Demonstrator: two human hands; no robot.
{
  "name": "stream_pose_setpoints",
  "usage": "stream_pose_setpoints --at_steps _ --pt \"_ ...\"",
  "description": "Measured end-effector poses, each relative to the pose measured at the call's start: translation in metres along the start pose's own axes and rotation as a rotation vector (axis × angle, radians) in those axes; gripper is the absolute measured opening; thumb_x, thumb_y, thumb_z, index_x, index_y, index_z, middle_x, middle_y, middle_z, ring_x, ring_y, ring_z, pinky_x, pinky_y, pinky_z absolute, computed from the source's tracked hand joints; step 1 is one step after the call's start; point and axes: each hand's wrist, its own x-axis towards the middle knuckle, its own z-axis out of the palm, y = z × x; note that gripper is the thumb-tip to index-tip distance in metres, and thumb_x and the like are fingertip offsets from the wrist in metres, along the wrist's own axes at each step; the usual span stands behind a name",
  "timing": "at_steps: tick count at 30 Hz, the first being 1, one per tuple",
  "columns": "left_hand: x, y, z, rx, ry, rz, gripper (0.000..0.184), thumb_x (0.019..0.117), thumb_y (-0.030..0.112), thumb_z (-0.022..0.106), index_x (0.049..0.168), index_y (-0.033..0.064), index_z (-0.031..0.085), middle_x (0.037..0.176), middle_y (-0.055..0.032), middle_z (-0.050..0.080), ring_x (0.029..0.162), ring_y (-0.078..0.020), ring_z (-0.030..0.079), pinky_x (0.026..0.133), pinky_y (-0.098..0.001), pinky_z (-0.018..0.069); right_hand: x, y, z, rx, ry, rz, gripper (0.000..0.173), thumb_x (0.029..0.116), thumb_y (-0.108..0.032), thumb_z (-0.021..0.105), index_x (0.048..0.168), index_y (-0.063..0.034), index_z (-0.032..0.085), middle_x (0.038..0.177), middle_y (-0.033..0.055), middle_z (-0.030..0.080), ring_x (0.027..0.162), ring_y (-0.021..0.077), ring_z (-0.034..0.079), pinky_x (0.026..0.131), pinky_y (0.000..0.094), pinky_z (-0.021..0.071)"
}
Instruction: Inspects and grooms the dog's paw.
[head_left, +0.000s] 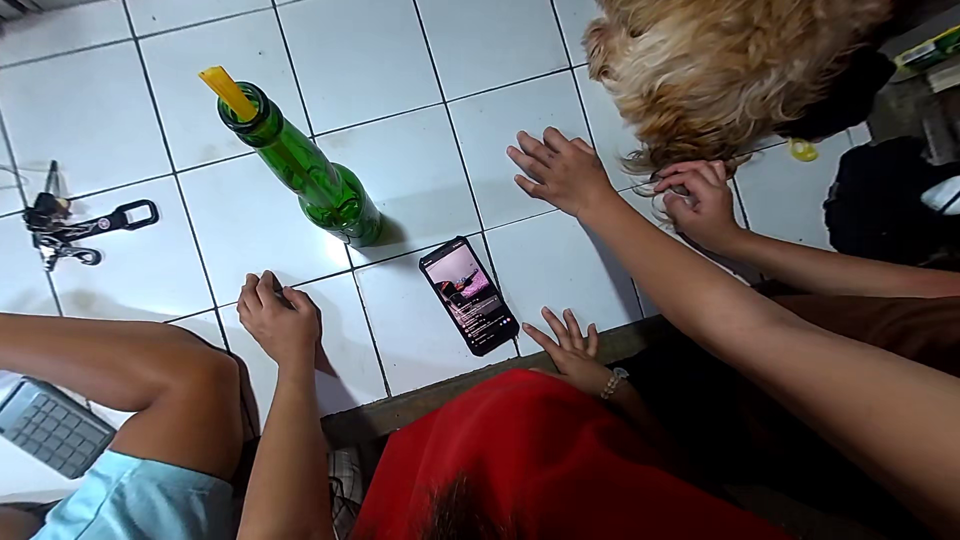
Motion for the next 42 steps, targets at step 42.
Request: stream_pose_setpoints --at_steps 42 --pt "0.001 -0.001 0.001 0.001 -0.016 -0.023 0.047 0.1024 0.019 0.043 0.142 -0.0039 0.053 0.154 -0.0285 0.043 0.145 -0.0463 0.037 0.118 -0.0584 0.0253 0.119 0.114 0.095 0.065 0.367 -0.383 0.069 0.0996 -0.039 0.06 0.161 -0.019 0.034 0.17 0.0194 0.01 0.154 0.0493 -0.01 0.11 0.0771 -0.0112"
